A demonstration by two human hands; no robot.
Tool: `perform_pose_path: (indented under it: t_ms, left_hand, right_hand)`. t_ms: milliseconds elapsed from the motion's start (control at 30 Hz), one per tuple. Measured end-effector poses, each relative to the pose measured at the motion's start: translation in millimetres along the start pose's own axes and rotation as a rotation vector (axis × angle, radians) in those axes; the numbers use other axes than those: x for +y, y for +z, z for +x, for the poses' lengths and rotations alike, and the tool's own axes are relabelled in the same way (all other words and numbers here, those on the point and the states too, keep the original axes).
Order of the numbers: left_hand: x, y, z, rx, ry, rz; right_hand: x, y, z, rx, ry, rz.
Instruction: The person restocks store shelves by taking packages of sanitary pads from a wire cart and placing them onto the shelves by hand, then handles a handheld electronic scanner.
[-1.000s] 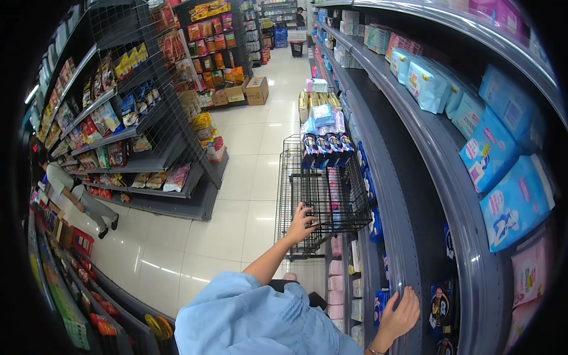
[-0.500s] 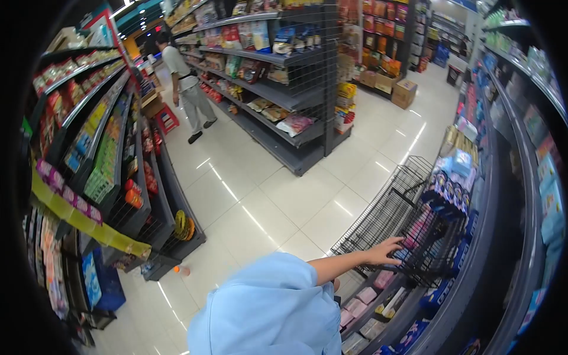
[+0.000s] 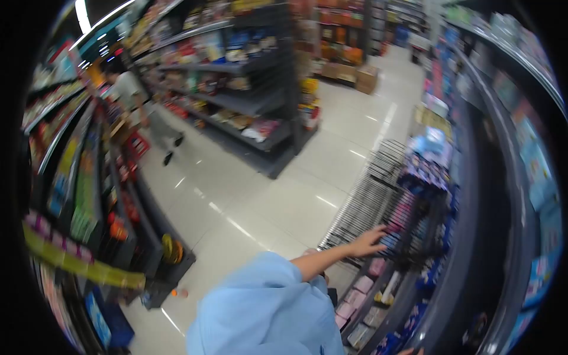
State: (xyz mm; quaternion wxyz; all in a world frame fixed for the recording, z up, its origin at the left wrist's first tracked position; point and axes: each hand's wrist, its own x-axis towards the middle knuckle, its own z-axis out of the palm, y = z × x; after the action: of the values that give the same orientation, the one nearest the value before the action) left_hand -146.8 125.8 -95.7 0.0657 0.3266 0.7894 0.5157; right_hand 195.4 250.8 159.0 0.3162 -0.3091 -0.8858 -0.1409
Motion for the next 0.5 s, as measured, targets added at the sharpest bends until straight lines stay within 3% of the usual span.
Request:
perform_pose_path:
  t_ms: [100,167,200,367,500]
  left_hand:
    - [13.0,-9.4,-2.8,0.031,0.063,0.049]
    - [19.5,-13.2,-5.2,-0.034,-0.041,0.033]
    - [22.9,-15.2,-5.1,-0.063,-0.067,0.051]
    - [23.0,-25.1,-8.6,-0.117,0.012,0.166]
    - [22.0,-37.8,-4.3,-0.232,0.056,0.205]
  right_hand:
    - [4.9,8.9,-2.5,0.100,-0.002,0.004]
    - [11.5,12.5,-4.5,0.026,0.024,-0.065]
    - [25.9,28.1,-21.9,-0.142,0.189,0.104]
    - [14.6,28.7,-19.2,0.092,0.225,0.182]
    - [-37.8,45.9,15.0,0.324,0.278,0.324]
